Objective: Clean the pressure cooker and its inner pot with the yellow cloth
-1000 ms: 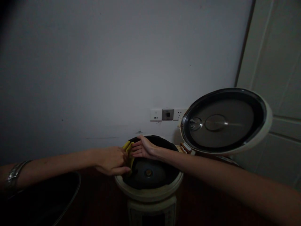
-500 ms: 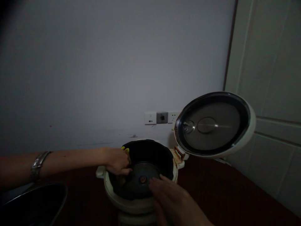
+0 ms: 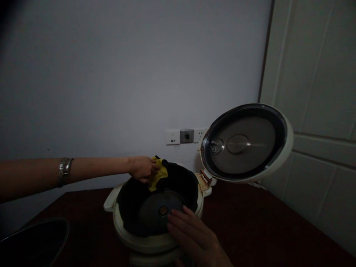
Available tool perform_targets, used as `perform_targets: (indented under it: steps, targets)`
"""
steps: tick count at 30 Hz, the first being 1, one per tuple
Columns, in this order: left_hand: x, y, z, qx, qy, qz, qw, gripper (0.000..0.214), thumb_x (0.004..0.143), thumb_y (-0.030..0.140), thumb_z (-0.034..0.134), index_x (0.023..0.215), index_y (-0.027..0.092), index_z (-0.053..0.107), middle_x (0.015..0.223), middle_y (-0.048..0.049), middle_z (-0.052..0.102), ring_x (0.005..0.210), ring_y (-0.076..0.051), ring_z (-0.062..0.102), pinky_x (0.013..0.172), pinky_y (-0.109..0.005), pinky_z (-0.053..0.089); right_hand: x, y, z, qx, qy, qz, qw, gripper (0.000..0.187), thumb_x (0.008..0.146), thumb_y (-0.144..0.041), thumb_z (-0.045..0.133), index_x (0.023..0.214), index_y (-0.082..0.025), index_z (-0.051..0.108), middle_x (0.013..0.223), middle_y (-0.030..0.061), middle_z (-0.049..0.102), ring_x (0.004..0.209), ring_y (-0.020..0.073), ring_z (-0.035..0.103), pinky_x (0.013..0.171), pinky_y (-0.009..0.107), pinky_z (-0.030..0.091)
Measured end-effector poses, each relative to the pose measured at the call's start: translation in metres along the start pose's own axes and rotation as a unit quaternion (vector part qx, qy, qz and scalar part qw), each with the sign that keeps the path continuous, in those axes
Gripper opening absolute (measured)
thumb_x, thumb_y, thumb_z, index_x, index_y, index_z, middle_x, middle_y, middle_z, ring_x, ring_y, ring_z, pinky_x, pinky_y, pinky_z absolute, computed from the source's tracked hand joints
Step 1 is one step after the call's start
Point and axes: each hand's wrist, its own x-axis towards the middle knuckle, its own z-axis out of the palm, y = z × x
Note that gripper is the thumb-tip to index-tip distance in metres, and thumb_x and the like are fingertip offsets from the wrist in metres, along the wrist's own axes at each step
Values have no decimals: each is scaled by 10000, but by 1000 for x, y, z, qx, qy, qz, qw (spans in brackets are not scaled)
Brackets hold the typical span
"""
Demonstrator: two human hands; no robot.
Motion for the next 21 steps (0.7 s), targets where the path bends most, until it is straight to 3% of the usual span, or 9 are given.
perform_targets:
  steps: [3, 7, 10, 13, 18, 21]
  targets:
    - [25, -4, 3, -78, -73, 100, 989, 133, 577, 158, 592, 607, 282, 631, 1087, 20, 677, 1246, -215, 429, 1073, -341, 218, -2, 2, 3, 4, 9, -1, 1000, 607, 830, -278, 522, 1392, -143, 336, 1204, 128, 597, 1143, 257, 534, 963, 438, 447]
    - [55, -3, 9, -100, -87, 164, 978, 340, 611, 120, 550, 866, 311, 669, 1248, 39, 584, 1296, -184, 368, 1117, -342, 114, -1, 4, 3, -1, 6, -4, 1000, 550, 875, -271, 473, 1394, -158, 333, 1186, 100, 613, 1128, 231, 549, 956, 411, 456]
    - [61, -5, 10, -62, -92, 220, 969, 351, 661, 141, 520, 936, 301, 669, 1291, 22, 549, 1293, -187, 375, 1123, -349, 70, 2, 2, -1, -7, 9, -2, 1000, 525, 895, -272, 450, 1394, -162, 331, 1167, 87, 628, 1123, 218, 555, 954, 398, 461]
    - [46, -11, 8, -28, -67, 223, 972, 272, 675, 164, 517, 854, 276, 687, 1274, -14, 566, 1287, -215, 378, 1114, -375, 86, 5, 1, -3, -7, 10, -3, 1000, 525, 890, -282, 452, 1389, -161, 344, 1155, 90, 635, 1109, 221, 566, 949, 396, 469]
    - [-6, -13, 5, -61, -63, 111, 990, 108, 680, 219, 542, 639, 235, 641, 1034, -61, 686, 1199, -234, 459, 1038, -345, 276, 2, 0, 0, -25, 32, 0, 999, 589, 801, -224, 529, 1367, -144, 388, 1155, 107, 633, 1105, 236, 572, 931, 383, 496]
    - [-37, 0, 0, -101, -70, 56, 991, 207, 744, 295, 513, 580, 217, 612, 818, -75, 707, 971, -229, 582, 936, -325, 375, 5, -4, -1, -26, 57, 1, 998, 586, 775, -181, 528, 1350, -156, 420, 1147, 96, 639, 1078, 229, 592, 912, 358, 513]
